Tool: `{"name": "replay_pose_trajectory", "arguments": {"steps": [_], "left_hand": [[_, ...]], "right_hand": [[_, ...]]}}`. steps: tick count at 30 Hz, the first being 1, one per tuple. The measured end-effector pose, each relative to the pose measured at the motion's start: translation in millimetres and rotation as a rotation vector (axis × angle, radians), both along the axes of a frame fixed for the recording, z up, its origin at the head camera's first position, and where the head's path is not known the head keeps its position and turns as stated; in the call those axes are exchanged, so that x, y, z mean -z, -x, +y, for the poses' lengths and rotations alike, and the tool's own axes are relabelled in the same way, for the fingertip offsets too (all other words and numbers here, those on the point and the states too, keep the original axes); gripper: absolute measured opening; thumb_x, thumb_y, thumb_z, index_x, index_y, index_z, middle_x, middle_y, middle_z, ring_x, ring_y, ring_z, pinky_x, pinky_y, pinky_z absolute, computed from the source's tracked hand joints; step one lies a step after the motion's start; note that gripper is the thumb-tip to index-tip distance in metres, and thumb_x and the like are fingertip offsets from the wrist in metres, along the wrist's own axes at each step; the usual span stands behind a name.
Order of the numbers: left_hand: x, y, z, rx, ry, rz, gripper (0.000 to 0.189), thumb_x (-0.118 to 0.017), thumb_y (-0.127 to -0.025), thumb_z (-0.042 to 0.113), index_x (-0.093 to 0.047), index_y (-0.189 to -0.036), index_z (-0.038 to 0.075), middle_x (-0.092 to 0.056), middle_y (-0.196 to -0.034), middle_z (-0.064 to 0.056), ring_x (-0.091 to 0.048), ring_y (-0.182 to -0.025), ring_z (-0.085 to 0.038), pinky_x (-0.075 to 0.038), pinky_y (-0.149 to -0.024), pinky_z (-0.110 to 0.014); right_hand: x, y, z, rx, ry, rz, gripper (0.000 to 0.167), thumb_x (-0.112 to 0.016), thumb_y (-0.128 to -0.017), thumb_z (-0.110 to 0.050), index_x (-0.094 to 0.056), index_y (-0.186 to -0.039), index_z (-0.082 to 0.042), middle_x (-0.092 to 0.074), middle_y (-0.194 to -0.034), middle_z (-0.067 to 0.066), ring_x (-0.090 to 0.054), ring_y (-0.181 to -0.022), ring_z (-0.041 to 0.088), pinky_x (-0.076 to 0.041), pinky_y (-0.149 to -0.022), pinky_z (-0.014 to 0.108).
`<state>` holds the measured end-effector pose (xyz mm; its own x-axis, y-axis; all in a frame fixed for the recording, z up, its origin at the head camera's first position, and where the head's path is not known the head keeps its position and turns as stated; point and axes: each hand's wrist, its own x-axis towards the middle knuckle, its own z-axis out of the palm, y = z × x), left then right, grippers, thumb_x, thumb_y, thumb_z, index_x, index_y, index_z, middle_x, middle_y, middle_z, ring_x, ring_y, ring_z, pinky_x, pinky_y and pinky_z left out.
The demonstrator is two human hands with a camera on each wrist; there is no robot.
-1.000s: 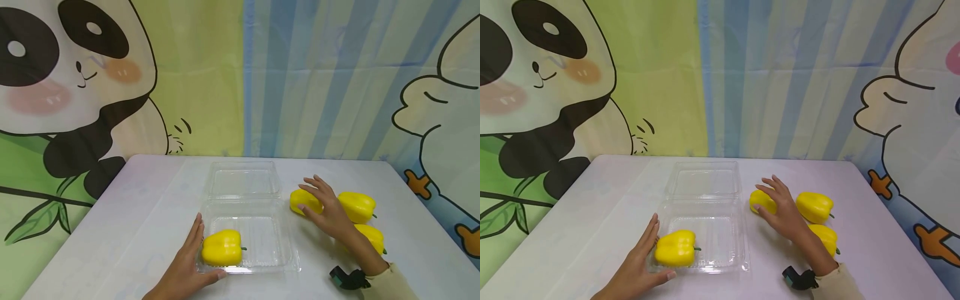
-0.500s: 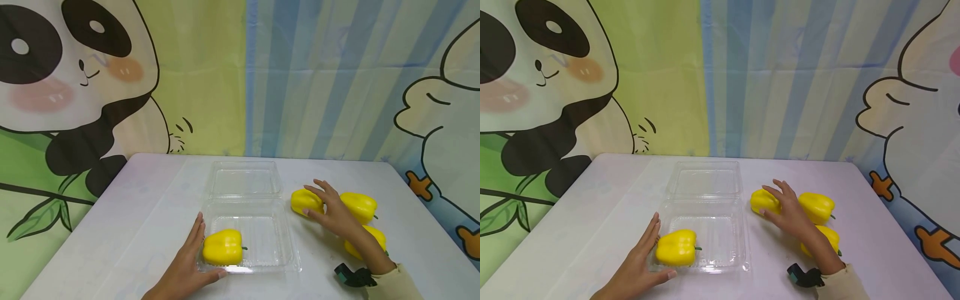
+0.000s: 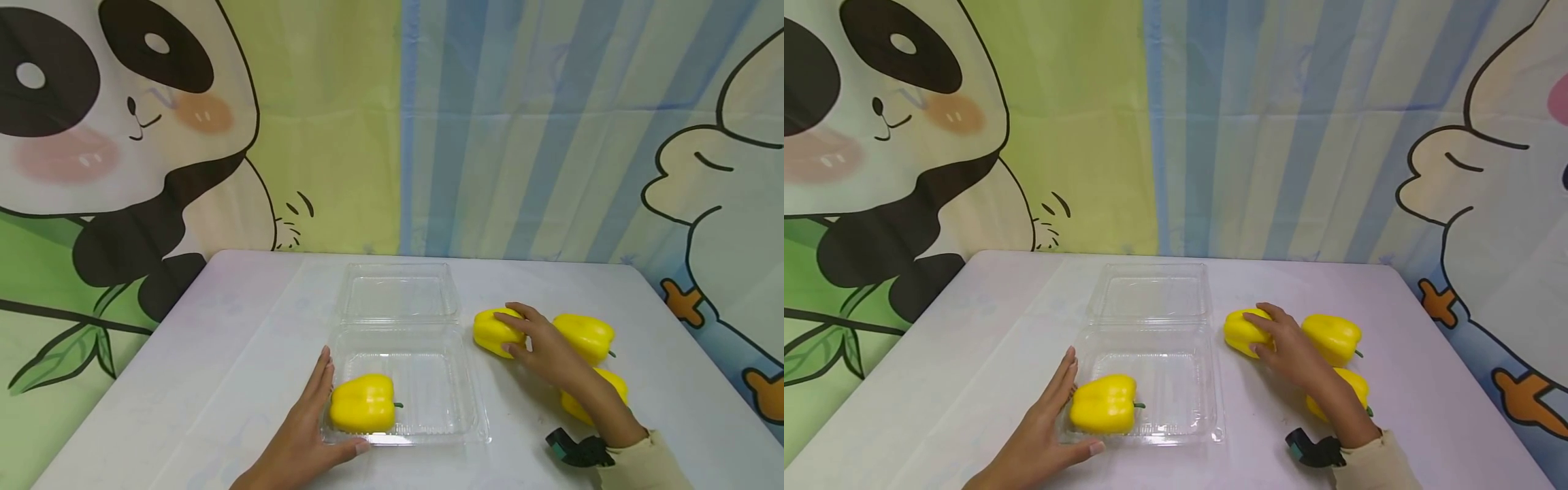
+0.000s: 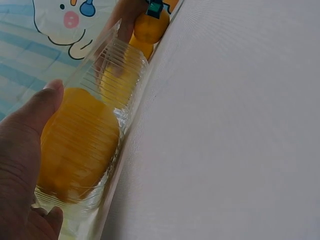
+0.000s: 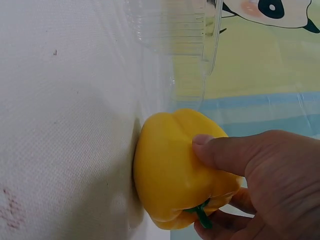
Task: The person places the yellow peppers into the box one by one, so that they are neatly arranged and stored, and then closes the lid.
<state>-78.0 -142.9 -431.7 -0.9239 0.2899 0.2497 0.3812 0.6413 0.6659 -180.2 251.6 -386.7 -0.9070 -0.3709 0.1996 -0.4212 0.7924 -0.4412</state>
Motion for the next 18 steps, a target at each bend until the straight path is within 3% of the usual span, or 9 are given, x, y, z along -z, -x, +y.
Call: {"name": "replay_pose_trajectory", "arguments": {"steps": [18], "left_hand": [[-0.9,0.5,0.9,-0.005,-0.004,-0.016,0.12,-0.077,-0.071,0.061,-0.019,-0.151,-0.007,0.0,-0.163,-0.007,-0.016,-0.145,-0.03,-0.028,-0.105,-0.046]], "right_hand": [[3.3,0.6,-0.7,0.022,-0.021,0.005,0.056,-0.075,-0.086,-0.009,-0.054,-0.138,-0.004,-0.039,-0.144,0.023,-0.04,-0.128,0.046,-0.04,-0.097,0.061]]}}
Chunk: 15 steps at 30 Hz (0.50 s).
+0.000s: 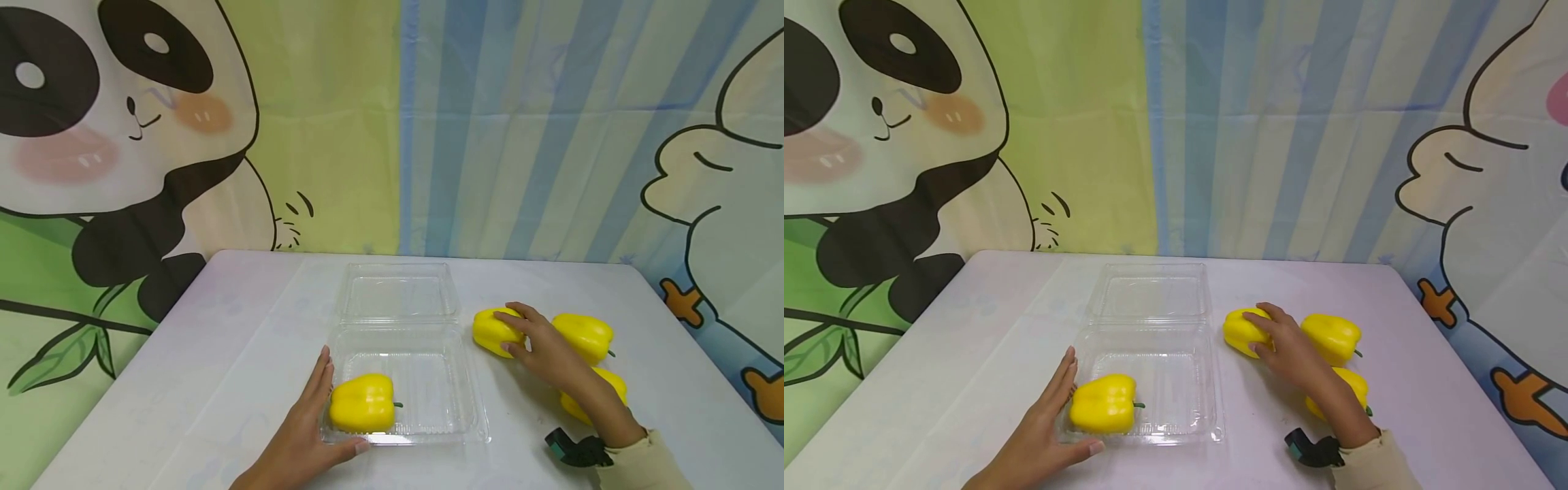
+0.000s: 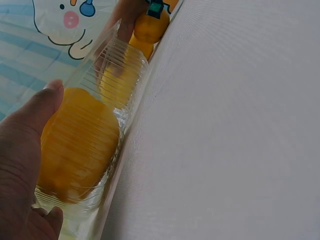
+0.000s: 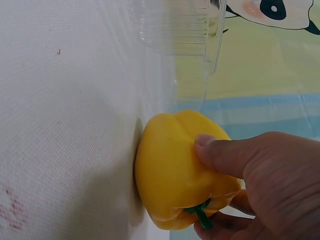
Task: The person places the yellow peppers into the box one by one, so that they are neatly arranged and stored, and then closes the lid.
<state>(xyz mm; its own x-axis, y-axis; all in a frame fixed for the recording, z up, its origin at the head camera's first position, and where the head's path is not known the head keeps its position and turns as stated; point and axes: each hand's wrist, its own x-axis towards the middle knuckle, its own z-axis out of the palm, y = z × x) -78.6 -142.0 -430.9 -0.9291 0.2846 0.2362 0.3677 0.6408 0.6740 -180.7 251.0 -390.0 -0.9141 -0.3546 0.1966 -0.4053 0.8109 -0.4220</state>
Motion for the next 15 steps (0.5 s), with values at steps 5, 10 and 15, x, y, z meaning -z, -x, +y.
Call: {"name": "replay_pose_trajectory", "arguments": {"steps": [5,10,15], "left_hand": [[-0.4,0.4,0.8,0.0,-0.008,-0.012,0.12,-0.077,-0.071,0.061,-0.019,-0.151,-0.008,0.0,-0.163,-0.007,-0.016,-0.145,-0.03,-0.028,-0.104,-0.046],[0.8,0.6,0.6,0.004,-0.008,-0.007,0.121,-0.078,-0.071,0.061,-0.019,-0.151,-0.008,0.0,-0.163,-0.006,-0.016,-0.145,-0.029,-0.029,-0.105,-0.045],[0.6,0.6,-0.8,-0.005,-0.009,-0.012,0.122,-0.079,-0.069,0.061,-0.019,-0.151,-0.006,0.0,-0.163,-0.005,-0.015,-0.145,-0.027,-0.029,-0.105,-0.044]], "right_hand": [[0.0,-0.8,0.6,0.0,0.004,0.008,0.057,-0.074,-0.087,-0.01,-0.052,-0.138,0.0,-0.039,-0.144,0.025,-0.04,-0.128,0.046,-0.039,-0.098,0.061],[-1.1,-2.0,0.8,0.005,0.008,0.005,0.056,-0.074,-0.087,-0.011,-0.053,-0.138,-0.001,-0.04,-0.144,0.023,-0.042,-0.127,0.045,-0.041,-0.097,0.061],[-4.0,-1.8,-0.9,0.016,0.022,-0.006,0.057,-0.074,-0.088,-0.013,-0.052,-0.139,-0.004,-0.039,-0.146,0.022,-0.042,-0.127,0.045,-0.039,-0.098,0.061]]}}
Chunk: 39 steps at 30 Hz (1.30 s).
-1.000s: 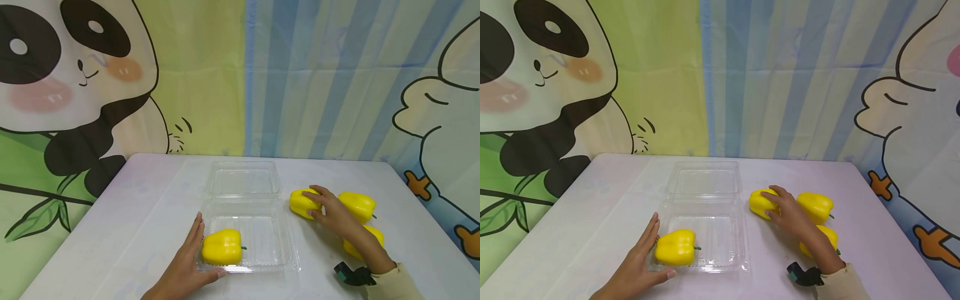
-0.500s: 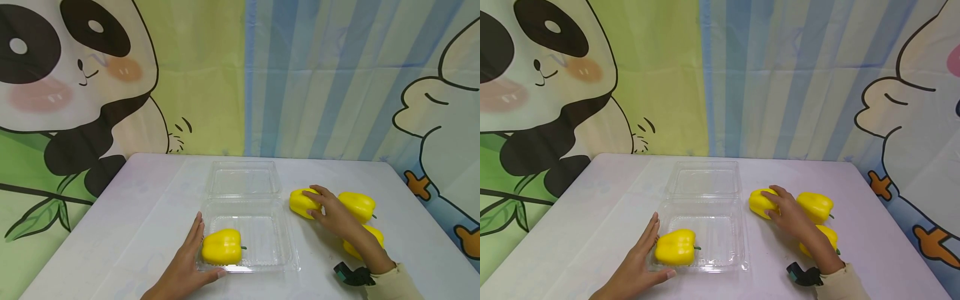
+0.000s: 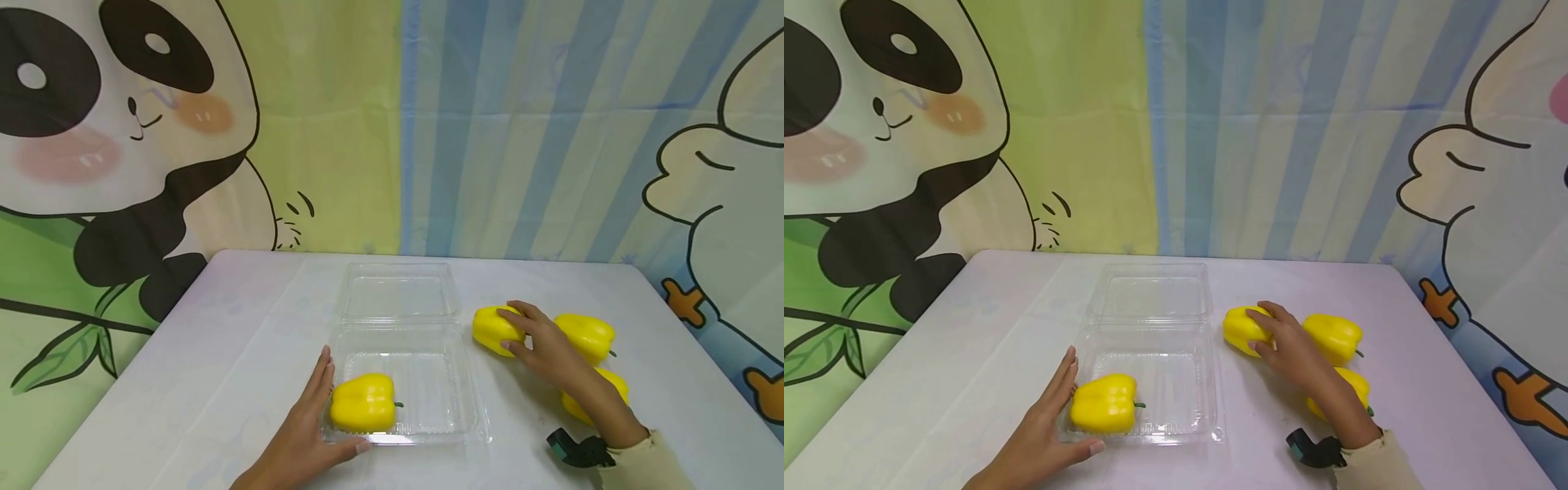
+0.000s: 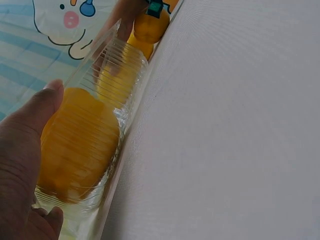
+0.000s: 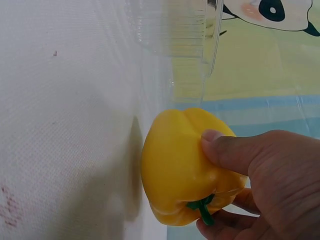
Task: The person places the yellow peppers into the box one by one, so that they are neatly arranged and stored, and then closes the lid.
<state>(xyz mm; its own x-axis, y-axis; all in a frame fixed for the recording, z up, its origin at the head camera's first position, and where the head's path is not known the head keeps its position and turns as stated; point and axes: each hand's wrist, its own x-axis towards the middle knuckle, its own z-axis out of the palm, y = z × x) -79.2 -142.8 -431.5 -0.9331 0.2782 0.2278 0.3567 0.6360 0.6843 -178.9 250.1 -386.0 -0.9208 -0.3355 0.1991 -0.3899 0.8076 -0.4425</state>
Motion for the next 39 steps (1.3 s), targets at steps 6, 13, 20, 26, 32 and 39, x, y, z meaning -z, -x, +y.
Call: {"name": "replay_pose_trajectory", "arguments": {"steps": [6,13,20,26,32,39], "left_hand": [[-0.5,-0.1,-0.1,-0.007,-0.008,-0.026,0.124,-0.08,-0.068,0.061,-0.018,-0.152,-0.005,0.001,-0.163,-0.003,-0.015,-0.145,-0.026,-0.028,-0.105,-0.043],[0.0,-0.7,0.1,-0.009,-0.004,-0.025,0.122,-0.08,-0.069,0.059,-0.019,-0.151,-0.007,0.001,-0.163,-0.006,-0.016,-0.145,-0.03,-0.028,-0.104,-0.044],[-0.8,0.1,-0.4,-0.003,-0.018,-0.035,0.122,-0.08,-0.069,0.059,-0.018,-0.152,-0.004,0.002,-0.163,-0.002,-0.013,-0.146,-0.027,-0.027,-0.106,-0.045],[1.1,0.5,-0.3,0.003,-0.02,-0.015,0.122,-0.08,-0.069,0.059,-0.018,-0.152,-0.005,0.002,-0.163,-0.002,-0.014,-0.145,-0.027,-0.028,-0.106,-0.046],[1.2,-0.5,0.9,0.001,-0.013,-0.008,0.121,-0.079,-0.071,0.06,-0.018,-0.152,-0.005,0.002,-0.163,-0.003,-0.015,-0.145,-0.029,-0.028,-0.105,-0.047],[-0.6,-1.0,1.6,-0.006,-0.003,0.009,0.121,-0.08,-0.07,0.059,-0.02,-0.151,-0.007,0.0,-0.163,-0.005,-0.017,-0.145,-0.029,-0.03,-0.105,-0.046]], "right_hand": [[-4.2,-1.2,-1.2,0.012,0.011,0.007,0.059,-0.074,-0.088,-0.015,-0.051,-0.141,-0.006,-0.039,-0.146,0.021,-0.043,-0.127,0.044,-0.039,-0.098,0.061],[-8.2,-1.9,-4.0,-0.01,0.067,0.11,0.059,-0.074,-0.087,-0.011,-0.051,-0.141,-0.006,-0.04,-0.145,0.021,-0.047,-0.124,0.042,-0.043,-0.096,0.059],[-10.7,-4.7,-6.9,-0.05,0.123,0.252,0.059,-0.076,-0.083,-0.006,-0.053,-0.138,-0.004,-0.043,-0.143,0.02,-0.052,-0.119,0.04,-0.046,-0.092,0.058],[-11.8,-4.7,-11.7,-0.077,0.119,0.28,0.059,-0.076,-0.084,-0.007,-0.053,-0.138,-0.004,-0.045,-0.142,0.02,-0.053,-0.119,0.038,-0.047,-0.092,0.055],[-15.1,-5.3,-14.1,-0.088,0.127,0.298,0.06,-0.077,-0.083,-0.005,-0.054,-0.138,-0.004,-0.044,-0.142,0.019,-0.054,-0.118,0.037,-0.049,-0.09,0.053],[-19.6,-8.4,-18.2,-0.103,0.128,0.324,0.061,-0.077,-0.082,-0.005,-0.053,-0.138,-0.006,-0.045,-0.142,0.018,-0.054,-0.119,0.036,-0.049,-0.09,0.052]]}}
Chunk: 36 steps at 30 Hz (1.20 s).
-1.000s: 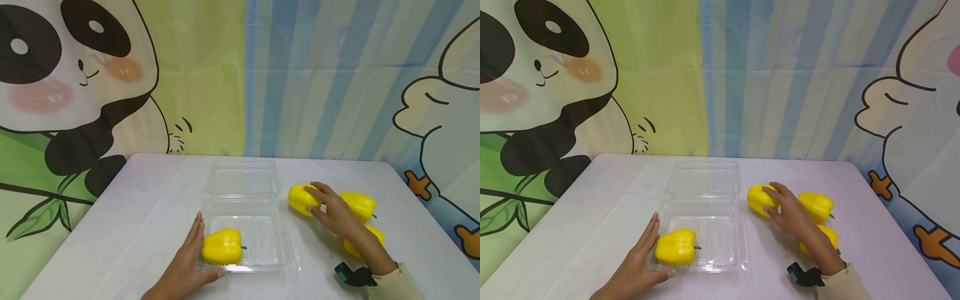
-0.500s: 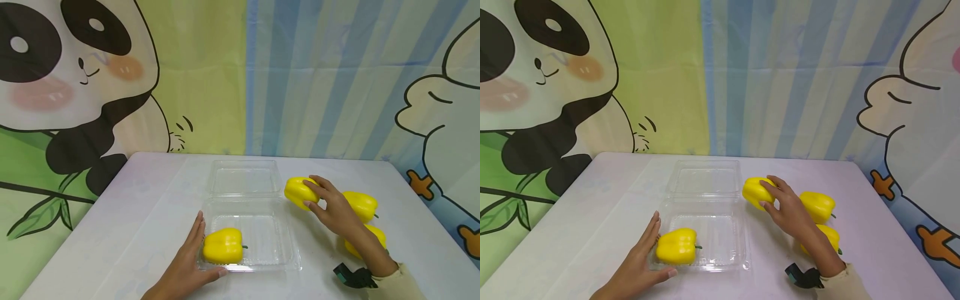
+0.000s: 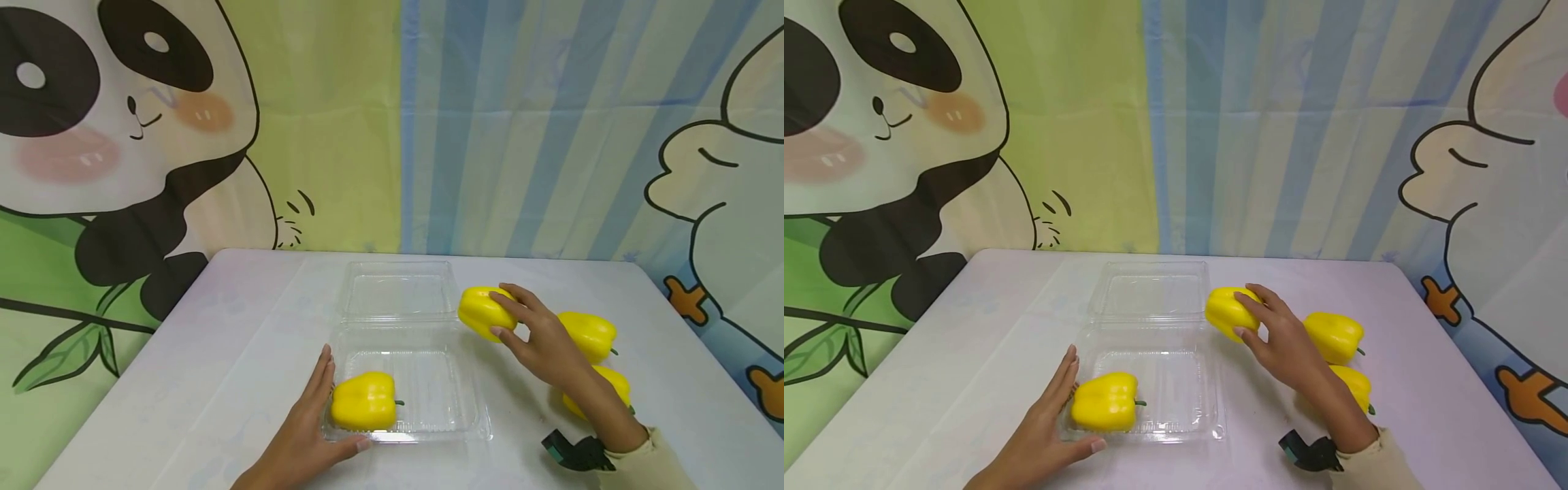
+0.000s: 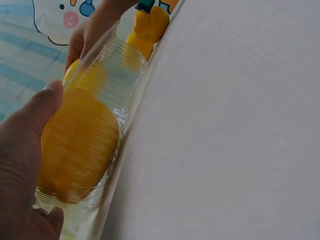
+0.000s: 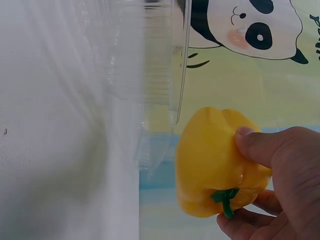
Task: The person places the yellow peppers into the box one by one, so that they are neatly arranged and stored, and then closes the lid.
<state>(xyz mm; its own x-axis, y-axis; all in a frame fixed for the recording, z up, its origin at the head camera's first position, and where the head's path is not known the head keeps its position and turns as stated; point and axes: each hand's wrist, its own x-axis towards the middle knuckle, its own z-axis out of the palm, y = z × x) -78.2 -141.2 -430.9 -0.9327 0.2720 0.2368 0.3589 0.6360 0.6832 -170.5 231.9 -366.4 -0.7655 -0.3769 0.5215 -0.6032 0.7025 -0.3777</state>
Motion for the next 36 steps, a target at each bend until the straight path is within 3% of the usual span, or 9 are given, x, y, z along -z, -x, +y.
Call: {"name": "replay_pose_trajectory", "arguments": {"steps": [22,36], "left_hand": [[1.1,0.0,-0.1,0.002,-0.014,0.0,0.119,-0.079,-0.072,0.058,-0.019,-0.151,-0.006,0.0,-0.163,-0.006,-0.017,-0.145,-0.032,-0.029,-0.104,-0.048],[-0.1,0.6,-0.7,0.004,-0.034,-0.008,0.12,-0.082,-0.07,0.056,-0.019,-0.152,-0.006,-0.001,-0.163,-0.005,-0.014,-0.145,-0.028,-0.028,-0.106,-0.046]], "right_hand": [[-15.6,-12.0,-18.1,-0.051,-0.017,-0.001,0.062,-0.078,-0.082,-0.011,-0.054,-0.139,-0.009,-0.045,-0.144,0.013,-0.053,-0.121,0.03,-0.05,-0.092,0.046],[-16.9,-17.5,-25.1,-0.097,-0.022,0.003,0.062,-0.079,-0.083,-0.013,-0.054,-0.139,-0.013,-0.044,-0.146,0.008,-0.054,-0.121,0.028,-0.05,-0.093,0.045]]}}
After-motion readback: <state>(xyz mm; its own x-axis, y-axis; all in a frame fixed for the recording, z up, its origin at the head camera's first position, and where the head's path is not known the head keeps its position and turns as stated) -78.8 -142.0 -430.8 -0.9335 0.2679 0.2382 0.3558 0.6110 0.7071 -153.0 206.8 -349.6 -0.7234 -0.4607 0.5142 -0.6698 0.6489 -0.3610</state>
